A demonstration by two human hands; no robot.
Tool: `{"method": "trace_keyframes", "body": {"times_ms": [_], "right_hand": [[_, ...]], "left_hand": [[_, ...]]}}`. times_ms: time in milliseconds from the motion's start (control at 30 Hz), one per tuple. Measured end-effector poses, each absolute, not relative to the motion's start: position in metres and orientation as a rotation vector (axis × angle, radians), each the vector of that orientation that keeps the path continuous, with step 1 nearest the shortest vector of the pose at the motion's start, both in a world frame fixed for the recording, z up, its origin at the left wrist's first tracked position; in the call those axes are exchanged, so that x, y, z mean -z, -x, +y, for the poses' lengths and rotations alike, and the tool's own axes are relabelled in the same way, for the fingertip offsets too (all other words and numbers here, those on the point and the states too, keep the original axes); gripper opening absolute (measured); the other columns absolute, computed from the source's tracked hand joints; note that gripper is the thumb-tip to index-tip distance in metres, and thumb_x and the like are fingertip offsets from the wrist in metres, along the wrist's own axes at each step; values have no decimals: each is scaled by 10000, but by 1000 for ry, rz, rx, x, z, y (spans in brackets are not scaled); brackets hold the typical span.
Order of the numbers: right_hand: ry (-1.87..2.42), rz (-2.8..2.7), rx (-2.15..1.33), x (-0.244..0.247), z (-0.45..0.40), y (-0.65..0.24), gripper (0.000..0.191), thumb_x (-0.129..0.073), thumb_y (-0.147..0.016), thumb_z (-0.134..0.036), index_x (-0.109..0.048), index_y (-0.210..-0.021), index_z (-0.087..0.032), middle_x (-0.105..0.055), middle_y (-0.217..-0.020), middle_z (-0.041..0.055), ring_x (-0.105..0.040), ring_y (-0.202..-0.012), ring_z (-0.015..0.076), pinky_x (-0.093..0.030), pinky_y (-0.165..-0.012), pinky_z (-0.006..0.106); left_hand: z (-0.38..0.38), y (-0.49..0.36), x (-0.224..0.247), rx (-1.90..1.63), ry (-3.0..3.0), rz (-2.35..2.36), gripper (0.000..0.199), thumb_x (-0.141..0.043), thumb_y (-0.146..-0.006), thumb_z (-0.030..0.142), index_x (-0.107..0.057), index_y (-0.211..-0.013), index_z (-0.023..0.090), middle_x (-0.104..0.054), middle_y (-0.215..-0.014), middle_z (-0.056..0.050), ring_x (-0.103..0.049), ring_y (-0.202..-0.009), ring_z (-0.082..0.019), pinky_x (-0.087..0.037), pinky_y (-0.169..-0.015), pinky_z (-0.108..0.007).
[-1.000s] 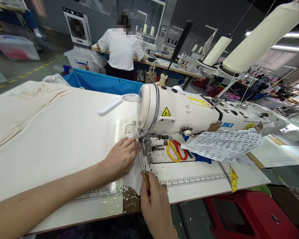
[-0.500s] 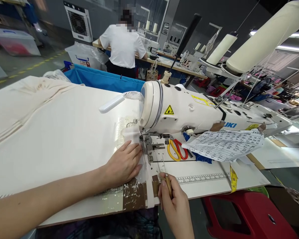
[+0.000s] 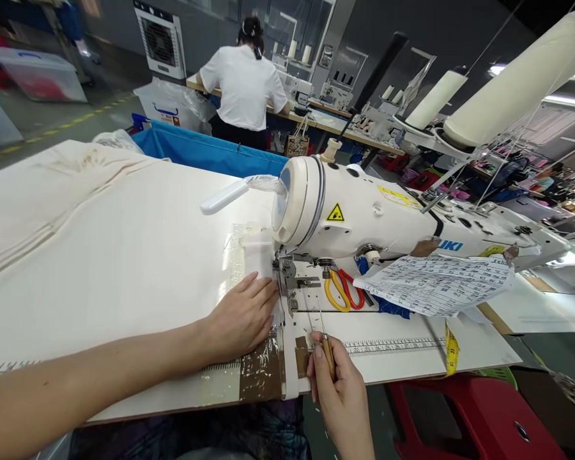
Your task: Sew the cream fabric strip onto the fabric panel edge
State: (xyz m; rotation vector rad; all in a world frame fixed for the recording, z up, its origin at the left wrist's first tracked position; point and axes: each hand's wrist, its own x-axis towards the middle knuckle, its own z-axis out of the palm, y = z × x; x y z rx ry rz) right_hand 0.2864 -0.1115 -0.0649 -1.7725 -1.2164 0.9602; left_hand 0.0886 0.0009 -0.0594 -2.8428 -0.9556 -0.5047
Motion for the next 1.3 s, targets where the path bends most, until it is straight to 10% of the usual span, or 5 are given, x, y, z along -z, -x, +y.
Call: {"method": "trace_keyframes", "body": {"times_ms": [500, 767, 900, 1067, 1300], "right_hand": [[1696, -1218, -905, 68, -111, -287, 505, -511, -922, -601, -635, -1093, -142, -609, -668, 16, -551, -533, 152, -427, -420, 219], [1652, -1178, -809, 74, -115, -289, 524, -580, -907, -561, -624, -1254, -171, -699, -1102, 130, -676, -919, 222, -574, -762, 289], [1649, -1183, -773, 72, -118, -284, 530, -490, -985, -506, -469, -1409, -189, -627, -835, 17, -606, -726, 149, -545, -714, 249], [1557, -1471, -550, 65, -105, -268, 295, -468, -1008, -385, -632, -1179, -209, -678, -1084, 94, -656, -979, 198, -549, -774, 259], [1378, -1960, -92, 59, -69, -240, 219, -409, -1001, -175, -619, -1065, -166, -666, -840, 61, -657, -702, 154, -501, -591, 230]], "left_hand": [[0, -89, 60, 481, 2843, -919, 409, -433, -969, 281, -591, -1258, 39, -600, -1299, -186, -527, -1216, -287, -327, -1108, -445], [2, -90, 59, 465, 2861, -932, 437, -454, -959, 264, -571, -1288, 2, -584, -1321, -221, -529, -1223, -311, -400, -1033, -439], [7, -90, 61, 456, 2859, -964, 420, -448, -962, 254, -580, -1276, 9, -582, -1328, -217, -528, -1232, -306, -401, -1036, -437], [15, -91, 59, 458, 2869, -1010, 398, -430, -965, 239, -586, -1249, 9, -589, -1302, -208, -539, -1203, -300, -420, -1016, -433], [24, -89, 56, 416, 2936, -1040, 353, -456, -924, 192, -598, -1203, 29, -609, -1246, -189, -559, -1133, -291, -472, -942, -416]]}}
